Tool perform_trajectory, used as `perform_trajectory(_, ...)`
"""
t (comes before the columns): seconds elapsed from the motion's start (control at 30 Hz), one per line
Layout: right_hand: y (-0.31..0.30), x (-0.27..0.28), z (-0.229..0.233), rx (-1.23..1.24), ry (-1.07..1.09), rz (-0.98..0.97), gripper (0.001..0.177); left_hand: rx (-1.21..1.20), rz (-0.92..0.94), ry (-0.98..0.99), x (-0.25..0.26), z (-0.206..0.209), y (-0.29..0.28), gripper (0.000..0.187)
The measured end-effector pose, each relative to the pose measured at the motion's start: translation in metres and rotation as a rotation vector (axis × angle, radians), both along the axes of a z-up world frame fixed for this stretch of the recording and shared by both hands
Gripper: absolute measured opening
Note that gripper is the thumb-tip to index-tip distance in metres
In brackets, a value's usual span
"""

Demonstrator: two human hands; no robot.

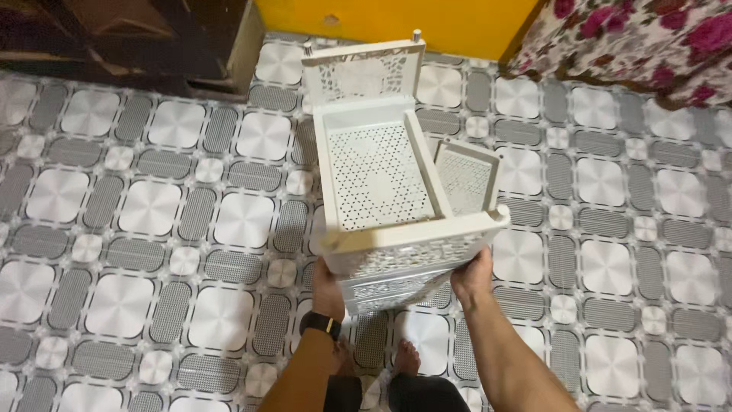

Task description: The person assembles a white plastic crate by hand. They place a perforated tray on the floor, attach side panels, and then stack the assembled crate onto other crates.

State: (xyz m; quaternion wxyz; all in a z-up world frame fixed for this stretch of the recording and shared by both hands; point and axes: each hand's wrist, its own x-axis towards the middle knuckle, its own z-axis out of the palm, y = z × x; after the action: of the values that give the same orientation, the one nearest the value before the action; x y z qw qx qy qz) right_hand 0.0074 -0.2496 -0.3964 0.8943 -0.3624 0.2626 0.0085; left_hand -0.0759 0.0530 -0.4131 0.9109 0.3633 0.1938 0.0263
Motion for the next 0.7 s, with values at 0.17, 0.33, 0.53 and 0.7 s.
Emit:
perform_trajectory(0.17,0.011,0.000,-0.042,0.055,0.013,0.000,0.049,-0.063,0.113,0.109,-0.012,-0.113,0.020,0.042)
perform_trajectory(0.33,0.022,0.006,-0.086,0.107,0.032,0.003,0.054,-0.101,0.163,0.126,-0.008,-0.146,0.034,0.040)
perform_trajectory(0.53,0.022,0.001,-0.122,0.065,0.030,-0.009,0.049,-0.077,0.199,0.104,-0.001,-0.149,0.041,0.040)
perform_trajectory(0.7,0.022,-0.007,-0.136,0.067,0.090,-0.004,0.054,0.045,0.245,0.353,0.001,-0.112,0.037,0.050)
